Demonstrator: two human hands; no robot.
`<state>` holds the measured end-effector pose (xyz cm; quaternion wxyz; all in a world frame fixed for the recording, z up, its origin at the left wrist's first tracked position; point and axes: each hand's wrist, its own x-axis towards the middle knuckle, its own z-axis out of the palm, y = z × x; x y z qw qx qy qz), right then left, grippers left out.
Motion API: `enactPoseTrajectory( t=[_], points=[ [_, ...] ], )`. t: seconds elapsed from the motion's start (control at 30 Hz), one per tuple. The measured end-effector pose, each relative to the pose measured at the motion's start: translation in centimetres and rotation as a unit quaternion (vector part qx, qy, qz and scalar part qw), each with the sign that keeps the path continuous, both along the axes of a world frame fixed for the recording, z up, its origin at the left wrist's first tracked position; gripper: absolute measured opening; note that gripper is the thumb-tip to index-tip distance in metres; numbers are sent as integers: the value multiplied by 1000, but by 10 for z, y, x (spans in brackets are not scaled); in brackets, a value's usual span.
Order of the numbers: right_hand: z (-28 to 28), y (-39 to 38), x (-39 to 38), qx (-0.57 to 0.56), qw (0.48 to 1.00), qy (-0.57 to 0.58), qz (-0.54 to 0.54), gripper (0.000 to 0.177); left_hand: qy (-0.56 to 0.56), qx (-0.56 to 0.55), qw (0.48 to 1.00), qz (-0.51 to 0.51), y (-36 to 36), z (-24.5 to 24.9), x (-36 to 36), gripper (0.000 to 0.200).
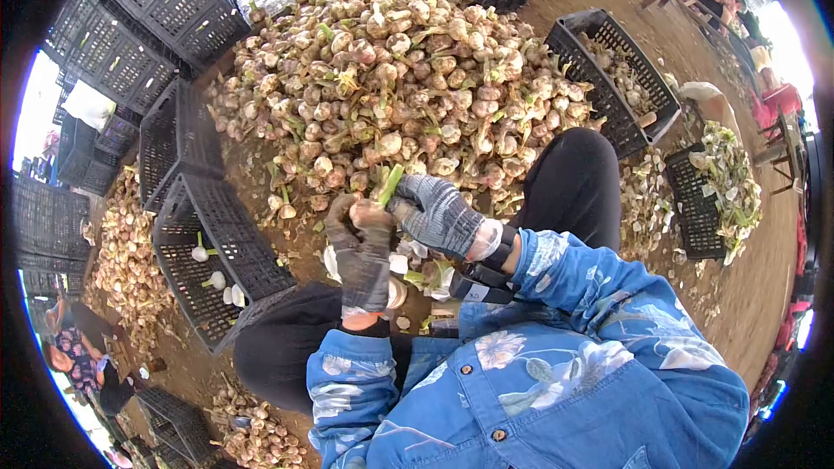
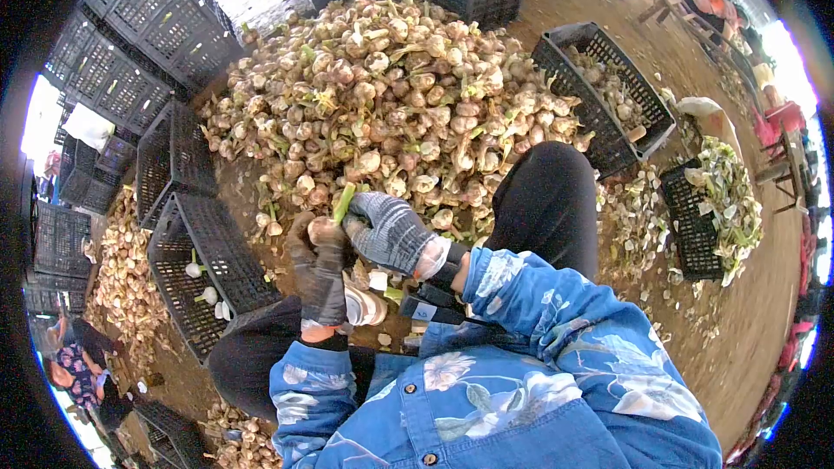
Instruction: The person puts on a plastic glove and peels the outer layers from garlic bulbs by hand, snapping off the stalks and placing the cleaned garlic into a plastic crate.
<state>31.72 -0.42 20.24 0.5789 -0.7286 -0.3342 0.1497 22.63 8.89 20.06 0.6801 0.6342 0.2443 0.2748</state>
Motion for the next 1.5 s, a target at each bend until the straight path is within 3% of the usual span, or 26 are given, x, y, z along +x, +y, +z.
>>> enactPoseTrajectory(
  t=[0.03,0.07,0.13,0.17,0.27,0.3,0.33,0.4,0.47,0.53,0.57,0.6,0.63,0.67,0.7,0.73,0.8,0.83,0.87,0.9,0.93,1.07,1.27,1.33,1.43,1.5],
  points=[
    [5,-1,0,8,1000,2,4,23,23,-117,993,-17,-1,9,-1,30],
    [5,-2,-1,7,1000,2,4,23,23,-118,993,-17,4,3,-3,30],
    [2,0,0,-19,999,50,-5,23,53,-380,915,-123,23,-17,-8,28],
    [-3,0,1,-26,999,47,-6,24,28,-424,894,-144,27,-25,-11,28],
    [3,0,2,-58,998,-20,10,24,11,-328,944,-43,16,-32,-2,29],
    [13,2,-2,-62,994,81,28,24,13,-257,965,-41,8,-2,-3,31],
    [11,2,-2,-63,994,80,28,24,12,-257,965,-41,10,-5,-2,31],
    [0,5,-1,16,975,220,15,25,-12,-211,976,-60,14,-10,-3,34],
    [-12,3,6,-1,962,271,-33,23,-18,-270,961,-55,17,-7,-3,31],
    [-12,-1,11,71,929,361,-50,20,-49,-394,912,-100,23,-8,-3,13],
    [-11,-5,15,79,911,396,-87,21,-2,-411,911,-37,22,-8,-5,7],
    [-11,-4,18,39,947,308,-81,23,-6,-411,911,-36,23,-9,-4,7],
    [-9,-10,25,-121,978,167,36,24,0,-414,910,-33,25,-12,-5,7],
    [-7,-15,28,-274,950,18,149,26,9,-418,908,-31,25,-14,-7,7],
    [-15,-16,24,-400,895,-101,170,27,10,-419,907,-31,25,-14,-8,7],
    [-22,-16,21,-401,894,-103,169,27,-5,-377,925,-42,24,-14,-7,8],
    [-32,-14,13,-48,983,-173,38,29,-18,-335,941,-50,20,-14,-7,9],
    [-11,-9,10,-84,993,-66,43,35,-13,-314,949,-18,17,-13,-6,12],
    [0,-5,9,-83,993,-65,42,35,-9,-291,957,13,15,-12,-6,16],
    [9,-3,7,-35,998,14,59,37,-8,-290,957,13,15,-12,-7,16],
    [12,0,7,14,993,92,74,39,4,-274,962,-6,16,-12,-8,19],
    [15,4,8,54,973,195,115,34,-14,-267,960,-83,24,-20,-11,27],
    [26,-1,12,-2,977,181,117,26,-11,-379,920,-95,15,-2,-11,24],
    [28,-4,14,20,940,307,148,24,-13,-406,908,-99,15,-3,-10,22],
    [19,-2,14,36,960,240,138,23,-32,-435,891,-127,24,-30,-14,22],
    [21,-2,16,5,954,270,129,22,-49,-438,885,-151,28,-42,-20,24]
  ],
)
